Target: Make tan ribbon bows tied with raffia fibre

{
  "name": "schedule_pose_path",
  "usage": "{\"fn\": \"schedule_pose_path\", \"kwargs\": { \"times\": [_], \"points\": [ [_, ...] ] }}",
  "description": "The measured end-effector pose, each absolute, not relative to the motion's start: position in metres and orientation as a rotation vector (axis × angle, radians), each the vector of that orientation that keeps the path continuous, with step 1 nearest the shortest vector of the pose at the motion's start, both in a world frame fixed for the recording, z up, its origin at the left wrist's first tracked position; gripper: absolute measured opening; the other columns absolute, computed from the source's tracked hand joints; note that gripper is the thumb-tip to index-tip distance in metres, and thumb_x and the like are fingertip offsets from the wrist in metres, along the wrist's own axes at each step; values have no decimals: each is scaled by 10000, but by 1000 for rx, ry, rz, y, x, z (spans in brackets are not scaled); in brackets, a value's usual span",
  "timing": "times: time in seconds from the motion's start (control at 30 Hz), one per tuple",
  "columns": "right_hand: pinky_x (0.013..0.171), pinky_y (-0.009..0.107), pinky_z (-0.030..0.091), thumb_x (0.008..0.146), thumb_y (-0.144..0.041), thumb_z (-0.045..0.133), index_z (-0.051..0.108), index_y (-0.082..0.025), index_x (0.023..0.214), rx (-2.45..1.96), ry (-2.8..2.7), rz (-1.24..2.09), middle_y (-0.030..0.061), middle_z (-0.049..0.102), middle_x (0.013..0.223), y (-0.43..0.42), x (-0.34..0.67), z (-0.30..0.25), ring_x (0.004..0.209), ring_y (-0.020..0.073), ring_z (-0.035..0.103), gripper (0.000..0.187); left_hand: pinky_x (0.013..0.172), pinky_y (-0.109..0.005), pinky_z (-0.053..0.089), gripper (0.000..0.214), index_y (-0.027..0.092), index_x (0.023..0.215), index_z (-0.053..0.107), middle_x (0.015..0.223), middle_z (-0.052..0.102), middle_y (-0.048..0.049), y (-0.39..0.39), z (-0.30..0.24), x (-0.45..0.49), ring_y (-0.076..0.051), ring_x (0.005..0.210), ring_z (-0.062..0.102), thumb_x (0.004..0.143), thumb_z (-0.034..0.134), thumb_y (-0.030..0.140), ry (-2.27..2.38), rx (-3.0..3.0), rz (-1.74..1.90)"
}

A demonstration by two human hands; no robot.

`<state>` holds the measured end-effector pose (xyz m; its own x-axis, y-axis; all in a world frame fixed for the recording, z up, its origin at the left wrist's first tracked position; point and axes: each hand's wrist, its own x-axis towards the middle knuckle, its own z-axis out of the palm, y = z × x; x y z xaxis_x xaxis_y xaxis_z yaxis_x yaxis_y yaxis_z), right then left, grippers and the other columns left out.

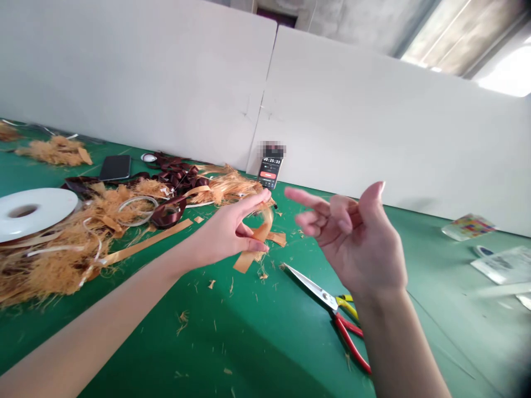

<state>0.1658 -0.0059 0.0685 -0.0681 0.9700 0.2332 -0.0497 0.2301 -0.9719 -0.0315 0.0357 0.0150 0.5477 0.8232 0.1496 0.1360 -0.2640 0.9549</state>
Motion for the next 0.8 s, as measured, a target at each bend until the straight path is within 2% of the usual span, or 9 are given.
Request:
{"fn": "schedule_pose_path", "kwargs": {
  "times": [0.13, 0.27, 0.33, 0.4, 0.47, 0.53, 0.6, 0.7, 0.8],
  "points": [
    [415, 298, 288, 863, -752, 236, 633, -215, 836, -1409, -1372, 1202, 67, 723, 739, -6, 172, 63, 350, 82, 322, 668, 800, -381, 585, 902, 403, 1488, 268, 1611, 175, -77, 34, 17, -35, -180, 794, 703, 746, 756, 252, 816, 1721, 807],
    [458, 292, 307, 863, -700, 396, 715, -166, 694, -1573, -1713, 1383, -9, 475, 426, -12, 179, 57, 398, 90, 311, 644, 795, -368, 579, 897, 403, 1492, 256, 1601, 225, -45, 32, 17, -38, -186, 815, 699, 752, 733, 229, 912, 1745, 815],
    [440, 276, 324, 921, -599, 393, 758, -182, 808, -1296, -1776, 1582, -31, 431, 416, -18, 181, 58, 389, 92, 340, 566, 760, -352, 578, 895, 385, 1499, 247, 1590, 256, -57, 32, 15, -39, -183, 799, 692, 756, 719, 227, 932, 1748, 802],
    [480, 275, 432, 953, -431, 423, 703, -241, 1129, -1030, -1692, 1568, 3, 624, 593, -23, 181, 57, 463, 116, 514, 382, 697, -332, 574, 905, 372, 1506, 234, 1573, 297, -79, 29, 12, -39, -168, 744, 677, 752, 717, 237, 937, 1749, 769],
    [745, 344, 553, 910, -260, 488, 541, -308, 1346, -965, -1693, 1290, 43, 722, 1050, -22, 180, 51, 861, 182, 688, 442, 668, -322, 567, 901, 369, 1503, 246, 1544, 357, -84, 27, 8, -38, -149, 700, 654, 748, 724, 257, 937, 1767, 744],
    [1062, 450, 421, 844, -142, 525, 468, -329, 1402, -1065, -1841, 829, 13, 529, 1422, -16, 178, 40, 1295, 233, 505, 591, 680, -322, 565, 885, 368, 1501, 254, 1477, 460, -81, 24, 6, -37, -150, 702, 646, 756, 721, 269, 912, 1775, 733],
    [1144, 529, 297, 826, -114, 531, 553, -293, 1326, -1196, -1975, 364, 3, 420, 1509, -8, 177, 27, 1398, 261, 374, 531, 687, -327, 562, 874, 372, 1503, 243, 1383, 558, -73, 22, 5, -38, -158, 707, 641, 772, 711, 274, 884, 1782, 733],
    [1102, 558, 332, 834, -226, 625, 696, -238, 811, -1255, -1941, 5, 57, 569, 1386, -2, 174, 14, 1311, 297, 473, 76, 666, -332, 559, 875, 403, 1496, 239, 1418, 524, -59, 22, 2, -41, -152, 680, 625, 770, 715, 292, 885, 1813, 740],
    [1047, 523, 394, 909, -411, 537, 522, -241, 555, -1257, -1660, 313, 72, 692, 1217, -6, 170, 17, 1230, 279, 545, 393, 669, -334, 563, 869, 413, 1487, 264, 1530, 380, -58, 24, -1, -44, -143, 671, 629, 758, 722, 301, 912, 1823, 737]
  ]
}}
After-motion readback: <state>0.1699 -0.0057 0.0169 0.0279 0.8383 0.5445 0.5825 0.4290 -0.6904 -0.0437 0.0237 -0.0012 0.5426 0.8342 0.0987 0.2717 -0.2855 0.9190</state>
